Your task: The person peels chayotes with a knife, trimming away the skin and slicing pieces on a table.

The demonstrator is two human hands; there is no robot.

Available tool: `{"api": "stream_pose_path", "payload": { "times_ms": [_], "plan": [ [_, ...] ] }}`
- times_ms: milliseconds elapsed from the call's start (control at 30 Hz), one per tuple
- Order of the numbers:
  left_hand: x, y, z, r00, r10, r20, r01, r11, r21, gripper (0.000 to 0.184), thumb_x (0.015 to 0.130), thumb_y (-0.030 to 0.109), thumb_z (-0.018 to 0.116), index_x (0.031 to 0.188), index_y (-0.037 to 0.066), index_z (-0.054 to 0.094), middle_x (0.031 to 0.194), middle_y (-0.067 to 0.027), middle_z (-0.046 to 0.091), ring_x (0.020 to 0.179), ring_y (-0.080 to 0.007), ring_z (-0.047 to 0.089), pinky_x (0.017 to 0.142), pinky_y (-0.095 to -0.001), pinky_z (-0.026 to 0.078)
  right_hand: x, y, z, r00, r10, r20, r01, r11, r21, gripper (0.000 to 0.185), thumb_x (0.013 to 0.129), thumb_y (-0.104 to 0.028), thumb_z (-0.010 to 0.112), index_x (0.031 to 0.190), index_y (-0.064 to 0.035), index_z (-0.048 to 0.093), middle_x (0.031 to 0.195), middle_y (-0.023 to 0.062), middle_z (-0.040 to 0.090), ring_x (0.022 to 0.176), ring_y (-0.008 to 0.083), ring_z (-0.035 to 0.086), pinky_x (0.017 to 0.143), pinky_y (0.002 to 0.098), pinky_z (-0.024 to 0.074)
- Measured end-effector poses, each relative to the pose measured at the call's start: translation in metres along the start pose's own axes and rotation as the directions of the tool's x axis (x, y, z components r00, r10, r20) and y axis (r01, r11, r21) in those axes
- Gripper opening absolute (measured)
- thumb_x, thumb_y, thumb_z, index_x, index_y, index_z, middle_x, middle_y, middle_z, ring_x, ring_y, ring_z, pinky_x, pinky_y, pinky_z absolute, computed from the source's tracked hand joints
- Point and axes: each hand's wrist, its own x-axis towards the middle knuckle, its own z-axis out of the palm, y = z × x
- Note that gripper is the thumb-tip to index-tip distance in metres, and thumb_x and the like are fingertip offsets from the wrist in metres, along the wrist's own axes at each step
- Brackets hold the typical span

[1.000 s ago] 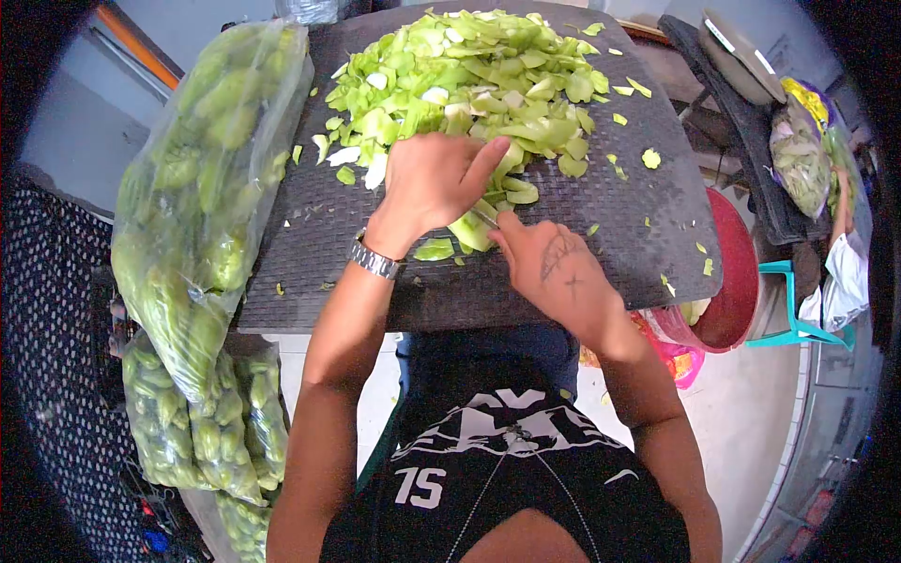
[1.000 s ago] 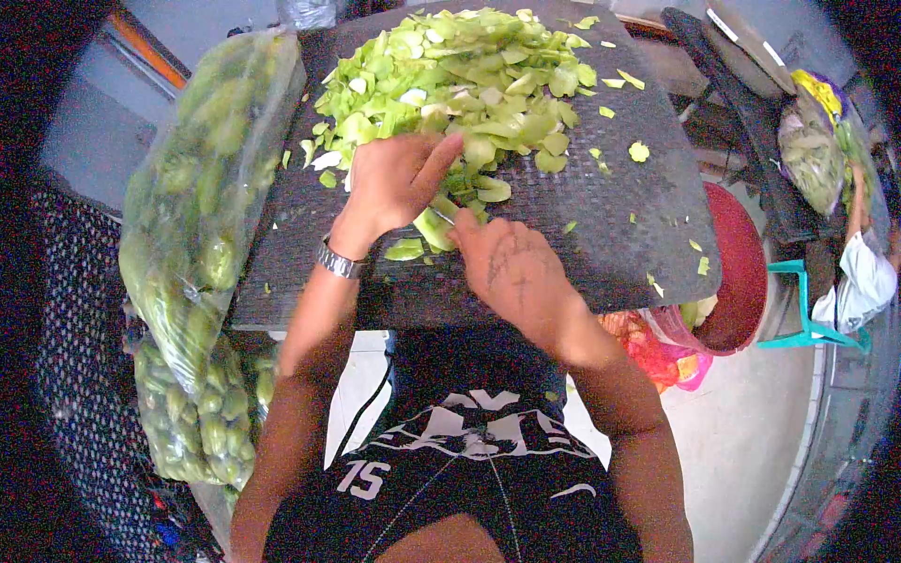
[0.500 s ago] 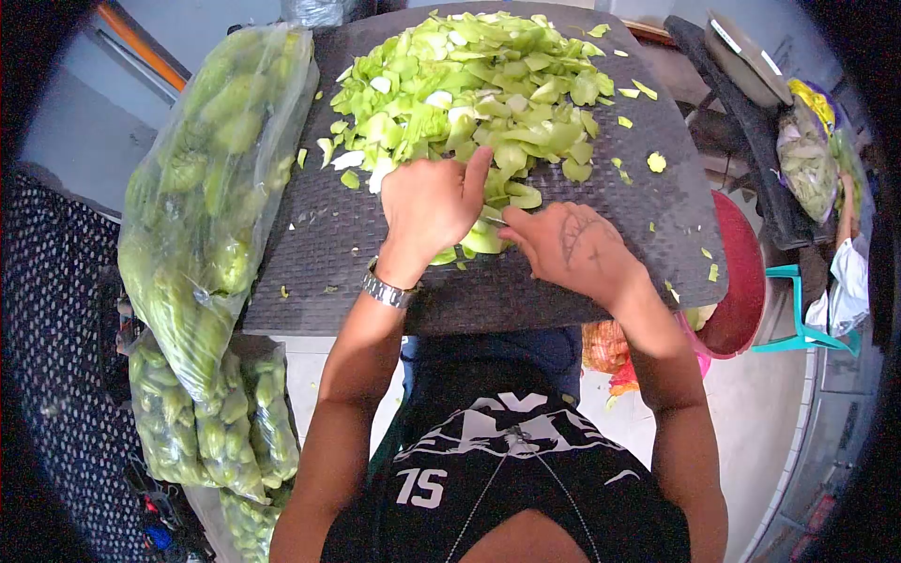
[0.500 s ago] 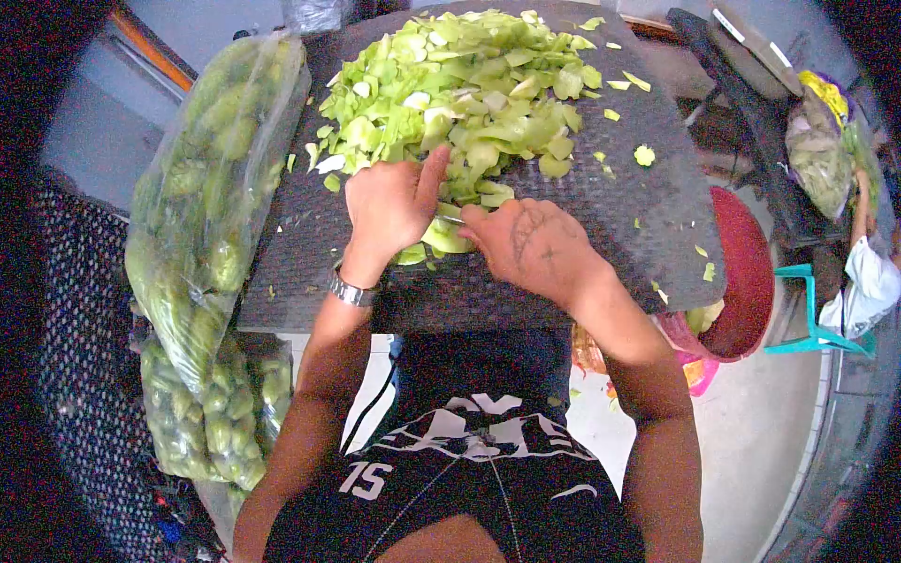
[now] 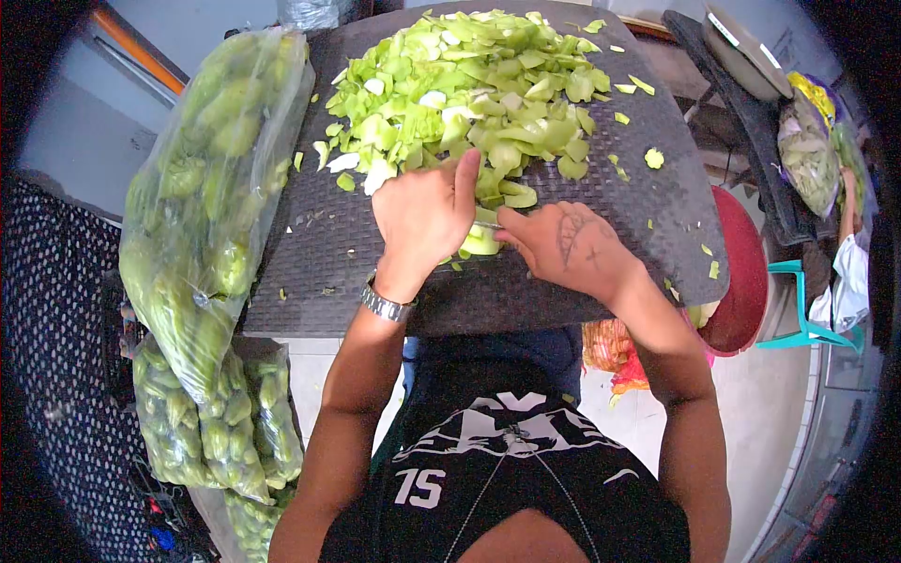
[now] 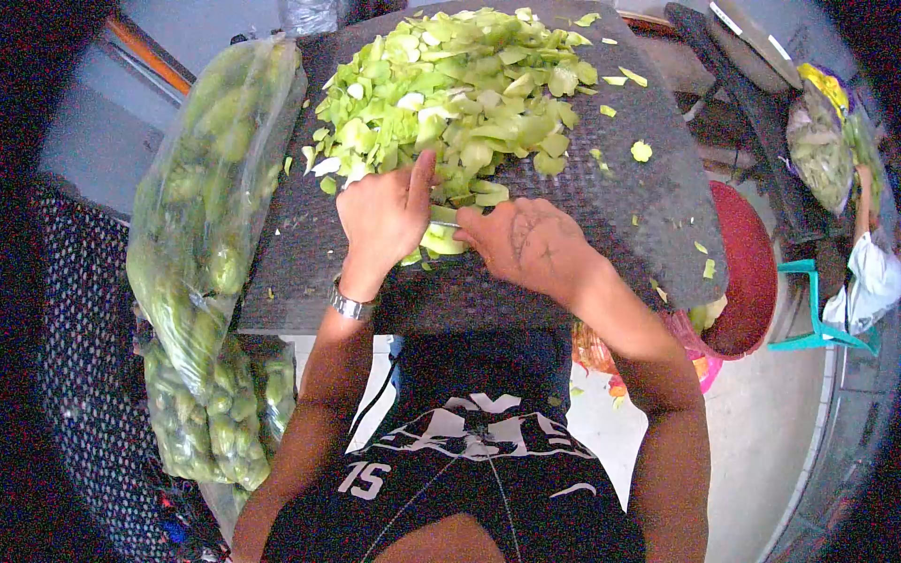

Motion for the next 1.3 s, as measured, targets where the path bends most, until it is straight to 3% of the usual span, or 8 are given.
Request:
{"api": "stream_pose_path", "payload": {
  "times_ms": [367,467,567,667,867,1067,1200,1300],
  "plan": [
    [-0.007,-0.002,-0.002,0.991,0.111,0.076,-0.112,0.994,0.009,0.062,0.1,0.054,0.054,0.061,0.009,0.073,0.054,-0.0164,0.062,0.052,-0.0366,0.065,0.051,-0.0456,0.05,0.0,-0.001,-0.008,0.998,0.014,0.062,-0.016,0.999,0.033,0.018,0.101,-0.032,0.06,0.097,-0.015,0.056,0.058,0.012,0.055,0.057,0.0356,0.063,0.053,0.0469,0.0498],
    [-0.01,-0.008,0.01,0.973,0.11,0.205,-0.121,0.992,0.04,0.053,0.1,0.051,0.055,0.073,0.012,0.078,0.058,-0.0155,0.065,0.056,-0.0355,0.067,0.052,-0.0455,0.051,-0.01,0.011,0.026,0.999,-0.04,-0.028,0.039,0.998,-0.052,0.018,0.102,-0.032,0.059,0.098,-0.0146,0.056,0.061,0.0137,0.059,0.058,0.0368,0.064,0.053,0.0475,0.0501],
    [-0.012,-0.01,0.021,0.979,0.201,-0.046,-0.205,0.969,-0.138,0.039,0.1,0.047,0.056,0.1,0.017,0.08,0.077,-0.0138,0.072,0.065,-0.0347,0.071,0.056,-0.0443,0.054,-0.003,0.011,0.013,0.983,0.027,0.184,-0.037,0.998,0.054,0.019,0.102,-0.034,0.058,0.1,-0.0144,0.057,0.062,0.0152,0.061,0.058,0.0385,0.065,0.053,0.0495,0.05],
    [-0.004,-0.004,0.005,0.956,0.136,0.26,-0.139,0.99,-0.007,0.04,0.1,0.047,0.057,0.096,0.016,0.081,0.088,-0.0125,0.076,0.07,-0.0339,0.072,0.059,-0.0432,0.055,0.006,0.01,0.003,0.972,0.046,0.232,-0.075,0.991,0.115,0.023,0.102,-0.035,0.057,0.102,-0.0123,0.058,0.062,0.0163,0.063,0.058,0.0401,0.065,0.053,0.0512,0.0498],
    [-0.014,-0.012,0.019,0.963,0.27,-0.021,-0.27,0.953,-0.134,0.044,0.1,0.043,0.057,0.076,0.012,0.076,0.086,-0.011,0.075,0.073,-0.0304,0.072,0.058,-0.0427,0.055,0.002,0.006,0.01,0.995,0.004,0.099,-0.002,1.0,-0.02,0.035,0.103,-0.042,0.055,0.096,-0.0084,0.06,0.057,0.0128,0.062,0.054,0.0346,0.067,0.052,0.0478,0.0534],
    [-0.013,-0.013,0.013,0.959,0.247,0.141,-0.237,0.968,-0.087,0.037,0.103,0.036,0.053,0.095,0.013,0.081,0.117,-0.0103,0.075,0.106,-0.0327,0.072,0.08,-0.0414,0.059,-0.002,0.01,0.026,0.995,-0.056,-0.082,0.045,0.991,-0.125,0.037,0.102,-0.047,0.056,0.092,-0.0121,0.062,0.052,0.006,0.052,0.047,0.0281,0.06,0.047,0.0427,0.0485],
    [-0.021,-0.024,0.034,0.977,0.183,0.106,-0.143,0.942,-0.305,0.04,0.107,0.036,0.044,0.107,0.017,0.08,0.122,-0.0113,0.073,0.123,-0.0389,0.063,0.103,-0.0416,0.053,0.003,0.018,0.034,1.0,-0.004,-0.017,0.004,0.999,-0.033,0.043,0.102,-0.051,0.054,0.09,-0.0108,0.062,0.055,0.011,0.057,0.053,0.0319,0.064,0.05,0.0453,0.0513],
    [-0.019,-0.03,0.043,0.975,0.212,0.066,-0.175,0.917,-0.358,0.038,0.102,0.039,0.055,0.103,0.01,0.079,0.121,-0.0103,0.074,0.118,-0.0424,0.066,0.093,-0.0461,0.056,0.003,0.014,0.019,0.98,0.076,0.182,-0.09,0.994,0.068,0.047,0.101,-0.055,0.054,0.095,-0.009,0.063,0.062,0.0165,0.064,0.061,0.0369,0.069,0.055,0.0496,0.0538]
  ]
}}
